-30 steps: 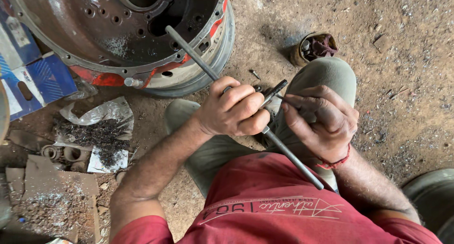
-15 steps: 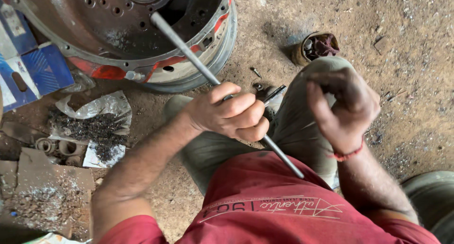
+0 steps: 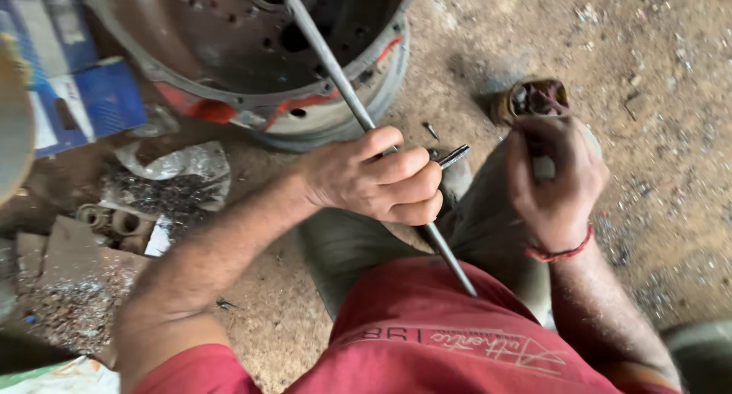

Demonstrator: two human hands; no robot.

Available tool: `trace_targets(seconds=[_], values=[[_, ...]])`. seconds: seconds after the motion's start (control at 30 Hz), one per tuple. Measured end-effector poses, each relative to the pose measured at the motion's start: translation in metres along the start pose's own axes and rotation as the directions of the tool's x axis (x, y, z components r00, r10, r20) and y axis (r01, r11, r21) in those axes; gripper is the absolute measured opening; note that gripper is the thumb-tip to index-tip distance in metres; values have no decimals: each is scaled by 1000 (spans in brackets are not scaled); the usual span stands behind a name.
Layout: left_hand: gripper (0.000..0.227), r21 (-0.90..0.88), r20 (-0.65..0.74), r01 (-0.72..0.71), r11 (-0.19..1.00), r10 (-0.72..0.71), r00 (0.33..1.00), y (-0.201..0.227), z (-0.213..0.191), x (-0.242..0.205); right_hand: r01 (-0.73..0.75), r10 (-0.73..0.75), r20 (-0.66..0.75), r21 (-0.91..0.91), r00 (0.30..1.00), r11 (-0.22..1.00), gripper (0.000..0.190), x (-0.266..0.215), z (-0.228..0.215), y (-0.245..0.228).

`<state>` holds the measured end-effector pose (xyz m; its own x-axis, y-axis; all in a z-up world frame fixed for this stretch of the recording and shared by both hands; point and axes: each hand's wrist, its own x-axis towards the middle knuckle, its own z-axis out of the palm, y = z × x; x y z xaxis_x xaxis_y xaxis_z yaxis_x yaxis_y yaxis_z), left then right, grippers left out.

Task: The person uses a metal tool to scrape and clean the inner surface of a brake drum. They repeatedly scrape the surface, remove debris, and inspect the drum while sitting on the ground in a workshop.

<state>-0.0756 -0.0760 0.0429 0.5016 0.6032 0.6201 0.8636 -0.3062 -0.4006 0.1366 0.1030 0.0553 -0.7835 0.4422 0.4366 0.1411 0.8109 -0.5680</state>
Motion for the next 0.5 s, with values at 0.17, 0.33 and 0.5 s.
trace_targets(seconds=[0.17,0.33,0.5], values=[[18,-129,193,301,945,-273,942,13,-10,2,86,-65,250,-75,966,993,10,12,41,41],[42,-259,367,765,590,-673,643,-2,-20,11,205,72,690,-311,720,928,18,16,85,55],[23,-145,544,953,265,-784,301,-67,-11,10,430,-333,482,-102,810,897,41,22,115,61]])
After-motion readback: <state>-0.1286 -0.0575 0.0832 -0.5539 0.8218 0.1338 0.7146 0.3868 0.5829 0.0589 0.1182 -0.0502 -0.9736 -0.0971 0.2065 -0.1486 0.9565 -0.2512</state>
